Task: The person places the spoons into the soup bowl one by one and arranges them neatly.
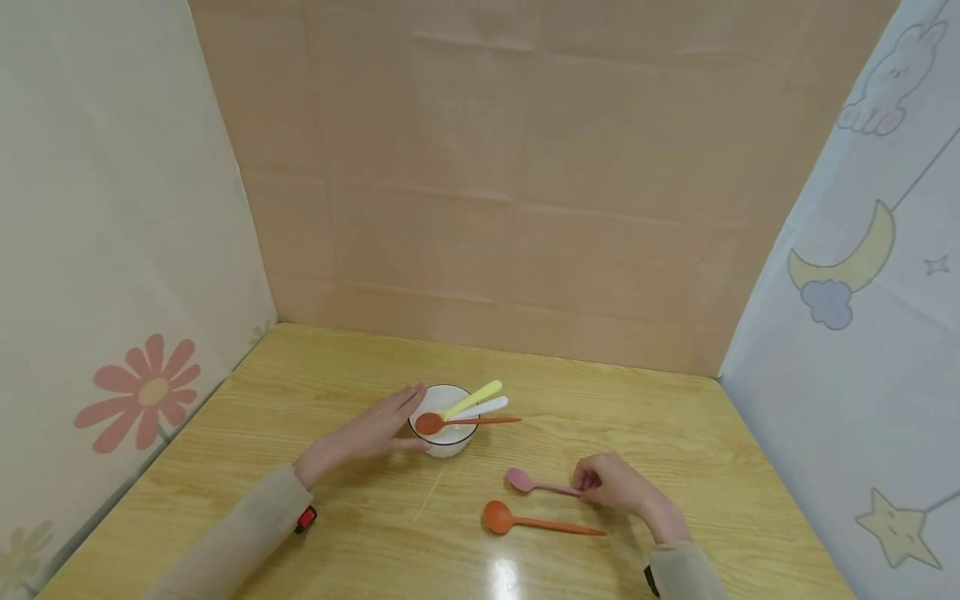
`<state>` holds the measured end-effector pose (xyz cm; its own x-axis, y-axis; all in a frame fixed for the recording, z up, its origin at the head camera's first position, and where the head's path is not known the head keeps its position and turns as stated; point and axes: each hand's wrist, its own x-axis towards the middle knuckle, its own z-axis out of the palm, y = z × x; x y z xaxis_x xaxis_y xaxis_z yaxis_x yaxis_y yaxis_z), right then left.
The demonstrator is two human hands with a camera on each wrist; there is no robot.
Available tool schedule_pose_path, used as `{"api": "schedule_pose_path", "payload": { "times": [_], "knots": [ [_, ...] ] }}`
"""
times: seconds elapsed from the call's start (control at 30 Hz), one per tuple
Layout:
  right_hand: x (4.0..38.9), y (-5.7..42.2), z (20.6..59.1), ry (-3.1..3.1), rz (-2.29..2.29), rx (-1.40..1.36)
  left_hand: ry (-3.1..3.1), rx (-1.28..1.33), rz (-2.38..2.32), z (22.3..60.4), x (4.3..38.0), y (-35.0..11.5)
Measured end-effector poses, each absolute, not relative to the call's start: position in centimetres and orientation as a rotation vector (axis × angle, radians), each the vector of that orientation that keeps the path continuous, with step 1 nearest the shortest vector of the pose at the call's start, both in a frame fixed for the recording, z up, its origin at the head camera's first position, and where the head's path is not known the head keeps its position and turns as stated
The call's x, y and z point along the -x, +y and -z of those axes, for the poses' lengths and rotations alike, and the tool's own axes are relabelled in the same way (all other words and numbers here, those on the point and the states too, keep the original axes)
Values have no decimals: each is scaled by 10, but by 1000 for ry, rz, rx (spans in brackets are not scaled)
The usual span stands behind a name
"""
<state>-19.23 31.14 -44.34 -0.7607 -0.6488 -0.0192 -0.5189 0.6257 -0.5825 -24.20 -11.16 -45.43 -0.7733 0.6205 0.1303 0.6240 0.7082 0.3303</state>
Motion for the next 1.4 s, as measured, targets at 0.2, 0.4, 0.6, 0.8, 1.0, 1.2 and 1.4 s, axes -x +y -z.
{"api": "schedule_pose_path", "payload": {
  "times": [0.2, 0.4, 0.6, 0.8, 1.0, 1.2, 1.4],
  "knots": [
    [194, 311, 439, 2631, 812, 964, -2886, 1060, 554, 455, 243, -112],
    [194, 311, 433, 2645, 795, 971, -2891, 1059, 549, 455, 244, -112],
    [195, 310, 427, 2619, 806, 1007, -2890, 1061, 536, 454, 245, -112],
    [197, 310, 420, 2651, 736, 957, -2877, 1074, 539, 455, 244, -112],
    [198, 309, 409, 2695, 689, 989, -2880, 1064, 550, 455, 243, -112],
    [199, 307, 399, 2704, 685, 1021, -2869, 1074, 553, 454, 244, -112],
    [201, 306, 391, 2717, 658, 995, -2884, 1064, 555, 454, 242, -113]
  ]
}}
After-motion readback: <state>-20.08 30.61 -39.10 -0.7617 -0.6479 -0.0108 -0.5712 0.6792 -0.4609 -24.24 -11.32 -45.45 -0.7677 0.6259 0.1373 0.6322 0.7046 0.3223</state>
